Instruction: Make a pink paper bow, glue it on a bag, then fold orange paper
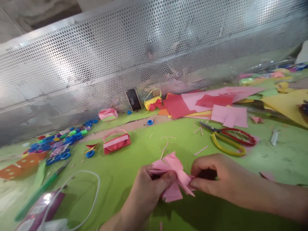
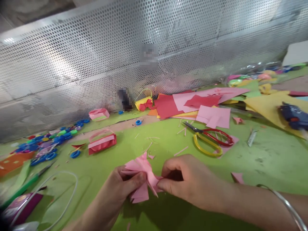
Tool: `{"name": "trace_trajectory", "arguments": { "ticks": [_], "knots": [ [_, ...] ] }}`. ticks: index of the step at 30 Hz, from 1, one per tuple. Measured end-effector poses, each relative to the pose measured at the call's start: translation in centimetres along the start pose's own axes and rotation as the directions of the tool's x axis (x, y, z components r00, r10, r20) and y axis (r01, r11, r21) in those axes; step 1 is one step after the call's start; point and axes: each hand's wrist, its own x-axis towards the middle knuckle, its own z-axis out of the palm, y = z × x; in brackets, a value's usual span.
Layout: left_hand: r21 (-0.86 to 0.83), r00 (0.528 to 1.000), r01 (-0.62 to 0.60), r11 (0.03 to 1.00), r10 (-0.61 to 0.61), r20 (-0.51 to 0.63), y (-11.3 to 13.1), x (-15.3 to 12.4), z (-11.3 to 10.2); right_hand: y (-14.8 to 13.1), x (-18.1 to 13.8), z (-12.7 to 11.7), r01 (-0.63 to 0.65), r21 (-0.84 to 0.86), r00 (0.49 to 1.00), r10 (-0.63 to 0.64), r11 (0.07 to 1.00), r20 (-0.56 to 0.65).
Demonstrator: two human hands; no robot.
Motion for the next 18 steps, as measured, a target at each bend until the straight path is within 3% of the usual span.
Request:
{"name": "trace_trajectory", "arguments": {
  "ticks": [6, 12, 18],
  "knots": [
    [0.062, 0.998, -0.048, 0.997, 0.046, 0.037, 0.4, -0.2, 0.4, 0.5, -0.1, -0.1, 0.081, 0.137, 0.996, -0.085, 0.987, 0.026],
    [0.111, 0.995, -0.064, 0.992, 0.054, 0.088, 0.0, -0.3, 0.8, 0.5, 0.0, 0.6, 0.194, -0.051, 0.972, -0.199, 0.98, -0.122],
    [0.024, 0.997, -0.072, 0.997, 0.073, -0.022, -1.1, 0.2, 0.3, 0.3, 0.1, 0.4, 0.174, -0.034, 0.96, -0.177, 0.984, -0.219]
  ]
}}
